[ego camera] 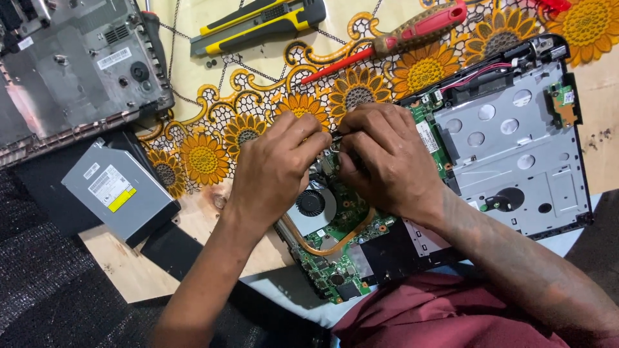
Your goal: The person is working on a disassembled laptop placed on their lap. They use their hands to manipulate the internal components, specifically focusing on the RAM slots and the cooling fan area. The person appears to be removing or adjusting the RAM sticks and handling the fan assembly.
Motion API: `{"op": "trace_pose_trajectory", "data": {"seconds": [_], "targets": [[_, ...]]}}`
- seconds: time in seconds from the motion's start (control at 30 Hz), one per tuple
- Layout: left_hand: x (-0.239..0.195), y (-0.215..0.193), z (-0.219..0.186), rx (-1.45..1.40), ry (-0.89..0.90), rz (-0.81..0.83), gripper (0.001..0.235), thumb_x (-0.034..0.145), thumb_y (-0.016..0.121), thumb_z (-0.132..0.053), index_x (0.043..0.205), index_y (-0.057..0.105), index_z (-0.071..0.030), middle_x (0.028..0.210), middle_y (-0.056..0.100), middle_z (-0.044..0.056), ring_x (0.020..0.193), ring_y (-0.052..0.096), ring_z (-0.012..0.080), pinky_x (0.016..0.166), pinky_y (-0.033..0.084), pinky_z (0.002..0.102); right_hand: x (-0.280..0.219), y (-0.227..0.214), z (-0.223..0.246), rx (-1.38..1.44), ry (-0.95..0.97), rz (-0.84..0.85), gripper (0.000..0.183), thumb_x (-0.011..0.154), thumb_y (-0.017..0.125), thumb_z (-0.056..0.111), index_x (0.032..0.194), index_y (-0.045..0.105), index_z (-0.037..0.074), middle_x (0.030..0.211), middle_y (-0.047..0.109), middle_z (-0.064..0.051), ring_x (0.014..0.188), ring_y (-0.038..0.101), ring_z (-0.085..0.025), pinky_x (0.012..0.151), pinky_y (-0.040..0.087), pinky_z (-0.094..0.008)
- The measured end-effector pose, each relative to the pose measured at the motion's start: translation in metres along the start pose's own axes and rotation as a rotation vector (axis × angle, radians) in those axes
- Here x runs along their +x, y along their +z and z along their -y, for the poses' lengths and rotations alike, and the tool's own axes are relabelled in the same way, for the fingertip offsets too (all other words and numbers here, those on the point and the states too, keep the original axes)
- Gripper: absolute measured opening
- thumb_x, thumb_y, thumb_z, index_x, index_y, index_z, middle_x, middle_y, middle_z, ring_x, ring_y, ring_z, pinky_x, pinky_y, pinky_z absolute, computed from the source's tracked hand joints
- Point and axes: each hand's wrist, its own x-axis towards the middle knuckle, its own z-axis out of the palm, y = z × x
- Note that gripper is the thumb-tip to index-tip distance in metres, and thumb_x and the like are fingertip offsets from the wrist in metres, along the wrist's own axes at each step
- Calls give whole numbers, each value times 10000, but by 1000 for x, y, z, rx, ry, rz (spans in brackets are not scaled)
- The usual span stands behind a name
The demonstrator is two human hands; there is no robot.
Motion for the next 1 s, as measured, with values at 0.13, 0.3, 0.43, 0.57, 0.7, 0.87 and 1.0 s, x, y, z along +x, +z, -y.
{"op": "trace_pose_trajectory", "data": {"seconds": [0.13, 0.3, 0.43, 0.57, 0.7, 0.87, 1.0], "targets": [[1, -1, 2, 35, 15, 27, 204, 849, 643, 47, 977, 679, -108, 981, 665, 24, 851, 568, 199, 366, 479, 295, 2, -1, 0, 1, -5, -18, 90, 879, 628, -5, 902, 543, 17, 1037, 597, -139, 971, 591, -328, 833, 406, -416], [7, -7, 5, 77, 97, 37, 68, 903, 661, -74, 855, 619, -98, 898, 604, 24, 781, 533, 204, 463, 456, 322, 1, 1, -1, -4, -3, -8, 73, 892, 609, 20, 899, 536, 25, 1041, 602, -136, 977, 601, -325, 830, 411, -426], [10, -10, 9, 26, 127, 76, 55, 893, 661, -59, 883, 626, -100, 911, 623, 38, 807, 553, 210, 553, 461, 337, 1, 1, -1, -7, 7, -2, 74, 887, 613, 28, 899, 540, 33, 1041, 608, -132, 981, 605, -325, 835, 411, -430], [8, -8, 9, 59, 152, 54, 71, 892, 664, -33, 916, 642, -97, 957, 640, 41, 861, 562, 216, 591, 390, 329, 1, 1, -2, -6, 0, 4, 75, 908, 609, 44, 909, 536, 29, 1046, 607, -136, 989, 606, -329, 842, 410, -439], [5, -8, 8, -18, 138, 6, 48, 910, 618, -23, 917, 620, -71, 943, 607, 70, 851, 551, 250, 622, 417, 357, 0, 1, -1, -12, 9, 10, 80, 909, 624, 54, 914, 545, 39, 1060, 604, -132, 1006, 608, -331, 855, 412, -446], [12, -11, 4, 72, 142, 70, 94, 882, 619, 12, 862, 593, -76, 934, 597, 70, 848, 539, 233, 593, 387, 340, 1, 1, 0, -16, 9, 14, 94, 903, 625, 47, 913, 532, 37, 1048, 602, -137, 995, 606, -331, 848, 416, -443], [11, -13, 3, 66, 141, 82, 98, 887, 578, 24, 851, 558, -65, 948, 577, 89, 845, 519, 245, 609, 376, 349, 2, 0, -1, 9, -2, 1, 68, 914, 593, 39, 903, 528, 22, 1050, 604, -142, 994, 609, -341, 846, 415, -449]]}}
